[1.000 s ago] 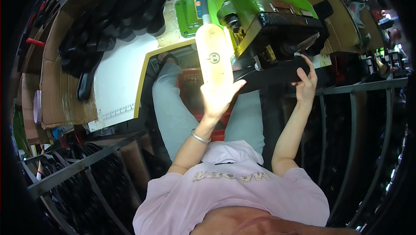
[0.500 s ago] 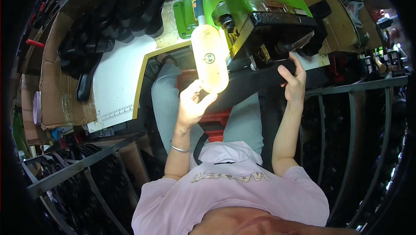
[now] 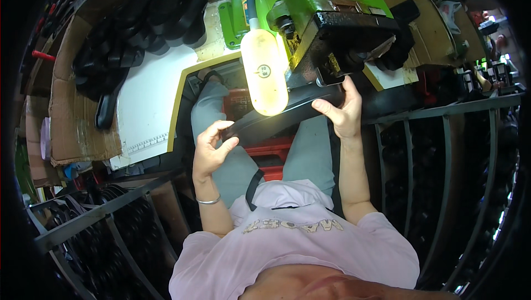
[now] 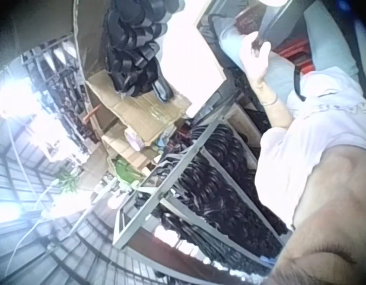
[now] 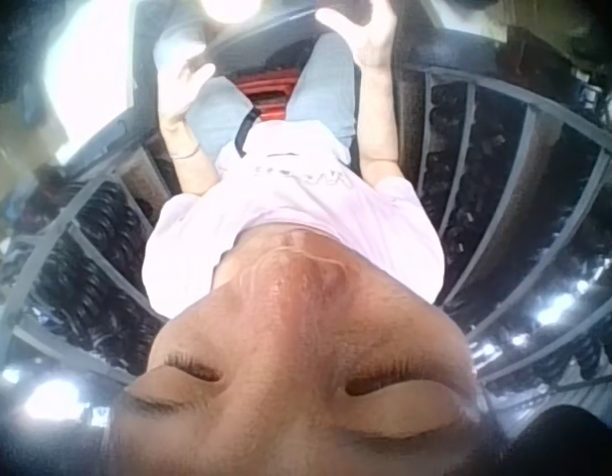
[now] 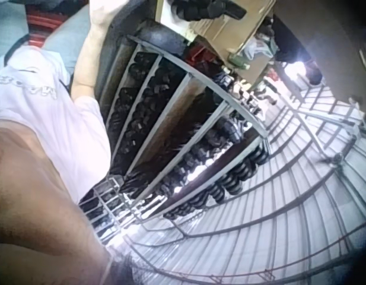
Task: The person uses a green grinding machine to smooth the soles of black shoes. They hold each shoe firmly against the machine's rotating surface, moving it back and forth to even out the bottom. The person handles the shoes one at a time, inspecting the sole after grinding before moving to the next item.
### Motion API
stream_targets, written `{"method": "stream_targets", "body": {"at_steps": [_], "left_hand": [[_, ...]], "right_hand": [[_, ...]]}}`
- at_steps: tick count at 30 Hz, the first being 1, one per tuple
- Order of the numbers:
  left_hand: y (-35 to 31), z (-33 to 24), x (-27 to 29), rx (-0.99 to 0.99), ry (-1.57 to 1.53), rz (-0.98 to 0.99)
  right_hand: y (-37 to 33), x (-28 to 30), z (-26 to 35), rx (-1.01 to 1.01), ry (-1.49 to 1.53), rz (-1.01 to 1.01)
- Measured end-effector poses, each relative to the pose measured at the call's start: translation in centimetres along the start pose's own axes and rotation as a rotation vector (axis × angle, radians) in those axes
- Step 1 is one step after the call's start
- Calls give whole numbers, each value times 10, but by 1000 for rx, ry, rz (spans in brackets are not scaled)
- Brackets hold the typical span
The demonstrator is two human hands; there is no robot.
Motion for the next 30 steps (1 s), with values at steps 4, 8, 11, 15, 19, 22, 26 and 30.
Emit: {"method": "stream_targets", "body": {"at_steps": [4,8,11,15,19,22,26,30], "left_hand": [[8,-35,-17,-62,470,-134],[16,-61,-27,-256,656,-432],[21,-76,-37,-386,692,-502],[32,-69,-58,-390,550,-504],[48,-57,-72,-304,468,-464],[57,-58,-70,-293,399,-426],[56,-37,-55,-189,191,-362],[42,-26,-35,-128,123,-399]], "right_hand": [[-11,-10,-12,81,-17,11],[-19,6,-11,39,145,-29],[-21,44,-15,47,209,-89],[-21,78,-16,31,309,-129],[-16,90,-10,58,285,-206],[-14,93,-8,10,219,-224],[-13,72,6,6,82,-205],[-12,49,5,-31,109,-183]]}}
Point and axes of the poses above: each hand's wrist, its own y-axis towards the middle knuckle, its own x-axis out of the back of the hand, z = x × y, the point moved 8 cm from there along y, towards the middle knuckle, and after that the axes turned 8 degrees about y, right-handed, at the moved point
